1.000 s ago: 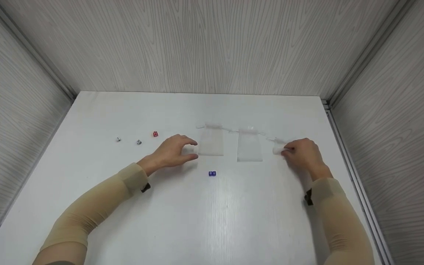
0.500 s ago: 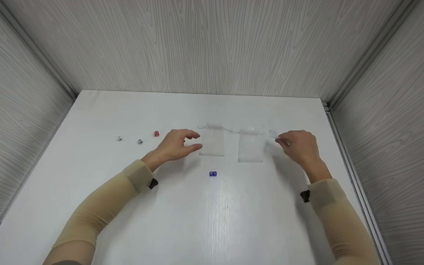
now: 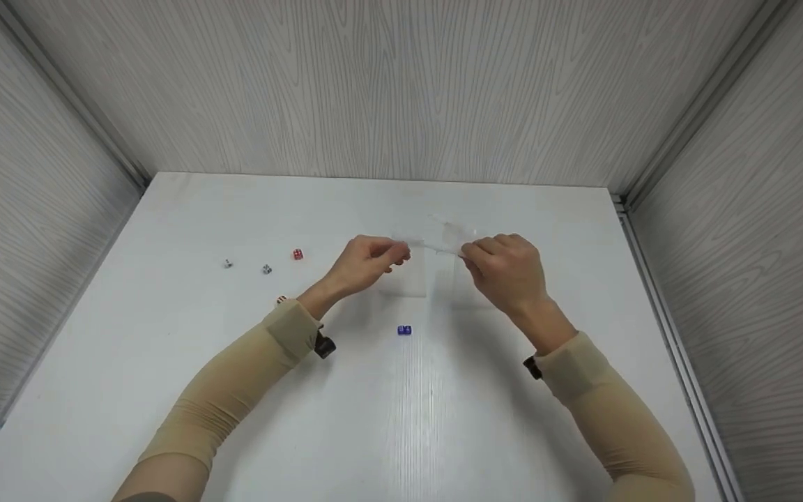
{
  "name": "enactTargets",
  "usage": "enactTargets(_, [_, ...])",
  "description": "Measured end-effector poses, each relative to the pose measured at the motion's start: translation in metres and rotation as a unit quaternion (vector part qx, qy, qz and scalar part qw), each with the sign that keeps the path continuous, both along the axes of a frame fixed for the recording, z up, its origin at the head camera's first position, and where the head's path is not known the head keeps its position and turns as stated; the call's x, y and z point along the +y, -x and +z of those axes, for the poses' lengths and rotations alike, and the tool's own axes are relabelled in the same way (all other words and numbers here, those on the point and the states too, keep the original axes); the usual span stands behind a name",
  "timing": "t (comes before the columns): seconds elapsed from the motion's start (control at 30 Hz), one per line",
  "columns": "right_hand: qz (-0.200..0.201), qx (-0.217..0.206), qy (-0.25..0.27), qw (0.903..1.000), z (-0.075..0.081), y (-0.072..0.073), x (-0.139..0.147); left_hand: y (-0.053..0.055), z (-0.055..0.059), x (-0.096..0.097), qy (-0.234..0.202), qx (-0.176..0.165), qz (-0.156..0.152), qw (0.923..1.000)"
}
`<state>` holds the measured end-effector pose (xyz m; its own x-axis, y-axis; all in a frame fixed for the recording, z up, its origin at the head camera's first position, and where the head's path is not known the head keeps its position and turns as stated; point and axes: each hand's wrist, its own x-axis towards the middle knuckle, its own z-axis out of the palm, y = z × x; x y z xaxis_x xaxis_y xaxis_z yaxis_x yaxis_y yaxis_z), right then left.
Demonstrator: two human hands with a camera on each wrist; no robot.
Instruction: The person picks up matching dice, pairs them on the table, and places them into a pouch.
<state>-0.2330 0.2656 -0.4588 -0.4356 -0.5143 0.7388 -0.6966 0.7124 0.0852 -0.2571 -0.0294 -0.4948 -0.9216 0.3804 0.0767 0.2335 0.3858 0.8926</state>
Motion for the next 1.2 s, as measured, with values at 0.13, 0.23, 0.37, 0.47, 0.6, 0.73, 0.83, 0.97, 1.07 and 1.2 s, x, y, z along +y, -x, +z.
enactTargets(0.13, [0.009, 0.038, -0.047, 0.9982, 0.001, -0.004, -0.018, -0.001, 0.004, 0.011, -0.079, -0.039, -0.001, 0.9961])
enactTargets(0.23, [0.01, 0.074, -0.09, 0.9932, 0.0, -0.005, -0.029, -0.002, 0.006, 0.018, -0.114, -0.05, 0.0, 0.9922])
enactTargets(0.37, [0.015, 0.121, -0.128, 0.9843, -0.006, -0.006, -0.041, -0.003, 0.008, 0.023, -0.13, -0.033, 0.015, 0.9908])
enactTargets(0.47, [0.019, 0.139, -0.126, 0.9821, -0.012, -0.006, -0.046, -0.004, 0.009, 0.025, -0.135, -0.014, 0.032, 0.9902])
enactTargets(0.6, [0.027, 0.115, -0.086, 0.9892, -0.019, -0.006, -0.049, -0.007, 0.011, 0.024, -0.132, 0.017, 0.042, 0.9902])
enactTargets(0.73, [0.058, 0.019, 0.027, 0.9977, -0.024, -0.008, -0.049, -0.009, 0.014, 0.02, -0.131, 0.064, 0.048, 0.9881])
enactTargets(0.83, [0.083, -0.069, 0.165, 0.9804, -0.028, -0.009, -0.049, -0.01, 0.017, 0.013, -0.137, 0.106, 0.055, 0.9834])
enactTargets(0.97, [0.078, -0.187, 0.327, 0.9232, -0.033, -0.01, -0.051, -0.013, 0.02, 0.003, -0.147, 0.15, 0.064, 0.9756])
enactTargets(1.07, [0.062, -0.273, 0.394, 0.8753, -0.036, -0.009, -0.055, -0.015, 0.02, -0.005, -0.158, 0.168, 0.066, 0.9707])
enactTargets(1.2, [0.073, -0.348, 0.434, 0.8277, -0.036, -0.007, -0.063, -0.019, 0.017, -0.012, -0.17, 0.171, 0.066, 0.9682])
